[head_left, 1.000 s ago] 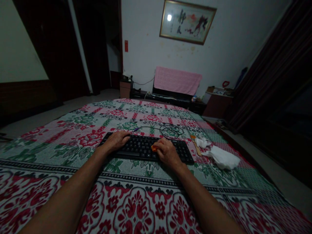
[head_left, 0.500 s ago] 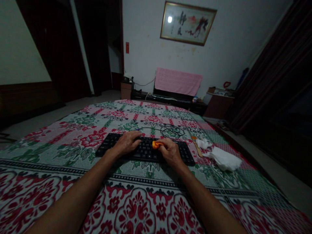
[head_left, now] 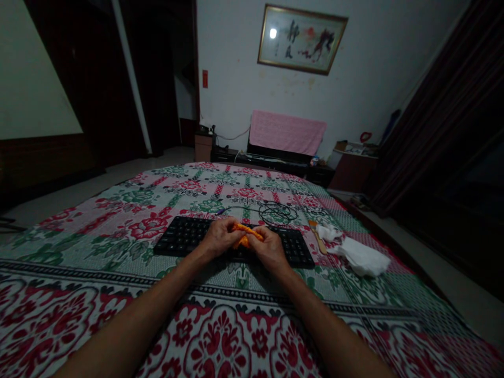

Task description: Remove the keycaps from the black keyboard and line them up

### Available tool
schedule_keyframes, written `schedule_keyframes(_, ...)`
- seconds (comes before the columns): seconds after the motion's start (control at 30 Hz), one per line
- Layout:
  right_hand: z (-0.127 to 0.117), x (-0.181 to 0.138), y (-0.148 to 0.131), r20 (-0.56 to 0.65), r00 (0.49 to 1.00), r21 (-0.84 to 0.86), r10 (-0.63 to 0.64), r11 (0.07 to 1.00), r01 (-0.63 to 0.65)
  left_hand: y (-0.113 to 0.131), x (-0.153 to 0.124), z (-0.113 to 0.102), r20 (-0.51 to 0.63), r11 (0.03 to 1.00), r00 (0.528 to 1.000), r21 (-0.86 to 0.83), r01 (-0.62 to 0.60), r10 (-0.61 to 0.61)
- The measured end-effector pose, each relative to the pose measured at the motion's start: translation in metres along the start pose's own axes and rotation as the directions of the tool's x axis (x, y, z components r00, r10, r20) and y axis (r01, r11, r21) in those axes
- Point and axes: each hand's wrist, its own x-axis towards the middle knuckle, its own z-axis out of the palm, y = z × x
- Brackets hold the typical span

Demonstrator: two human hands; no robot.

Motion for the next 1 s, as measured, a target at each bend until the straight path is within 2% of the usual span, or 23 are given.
schedule_keyframes(0.07, 0.001, 0.0, -0.002, 0.003, 0.999, 0.028, 0.042, 0.999, -0.042, 0.006, -0.002, 0.003, -0.08, 0.985, 0.995, 0.169, -0.044, 0.058)
schedule_keyframes(0.13, 0.001, 0.0, -0.004, 0.018, 0.994, 0.106, 0.104, 0.989, -0.106, 0.011, -0.006, 0.007, -0.099, 0.94, 0.981, 0.315, -0.128, 0.166)
schedule_keyframes(0.27, -0.001, 0.0, -0.01, 0.054, 0.977, 0.312, 0.207, 0.926, -0.213, 0.017, -0.015, 0.016, 0.05, 0.82, 0.926, 0.448, -0.357, 0.375)
schedule_keyframes(0.33, -0.003, -0.001, -0.013, 0.088, 0.978, 0.396, 0.188, 0.895, -0.208, 0.016, -0.017, 0.017, 0.119, 0.774, 0.903, 0.477, -0.417, 0.413)
schedule_keyframes(0.4, -0.006, -0.003, -0.018, 0.174, 0.976, 0.46, 0.13, 0.866, -0.197, 0.013, -0.018, 0.016, 0.146, 0.741, 0.892, 0.51, -0.438, 0.427)
schedule_keyframes(0.53, -0.01, -0.007, -0.031, 0.349, 0.937, 0.471, -0.007, 0.866, -0.169, 0.006, -0.013, 0.007, 0.105, 0.726, 0.909, 0.568, -0.388, 0.404)
schedule_keyframes(0.63, -0.012, -0.006, -0.033, 0.394, 0.917, 0.35, -0.067, 0.933, -0.082, -0.001, -0.007, -0.002, 0.078, 0.745, 0.926, 0.571, -0.346, 0.371)
schedule_keyframes(0.7, -0.013, -0.004, -0.029, 0.341, 0.933, 0.195, -0.113, 0.98, 0.048, -0.006, -0.002, -0.01, 0.064, 0.751, 0.938, 0.582, -0.312, 0.34)
schedule_keyframes(0.77, -0.015, -0.002, -0.021, 0.245, 0.945, -0.025, -0.216, 0.973, 0.228, -0.014, 0.001, -0.02, 0.008, 0.741, 0.963, 0.636, -0.214, 0.271)
schedule_keyframes(0.8, -0.016, -0.002, -0.016, 0.222, 0.935, -0.145, -0.278, 0.939, 0.313, -0.017, 0.003, -0.025, -0.032, 0.729, 0.972, 0.667, -0.152, 0.232)
schedule_keyframes(0.87, -0.019, -0.004, -0.009, 0.26, 0.9, -0.349, -0.35, 0.835, 0.425, -0.024, 0.004, -0.033, -0.092, 0.703, 0.981, 0.709, -0.055, 0.17)
schedule_keyframes(0.93, -0.021, -0.007, -0.006, 0.362, 0.879, -0.49, -0.31, 0.739, 0.462, -0.027, 0.004, -0.037, -0.109, 0.686, 0.985, 0.728, -0.011, 0.131)
schedule_keyframes(1.0, -0.021, -0.01, -0.005, 0.435, 0.87, -0.58, -0.232, 0.667, 0.468, -0.026, 0.003, -0.036, -0.096, 0.685, 0.987, 0.728, -0.018, 0.128)
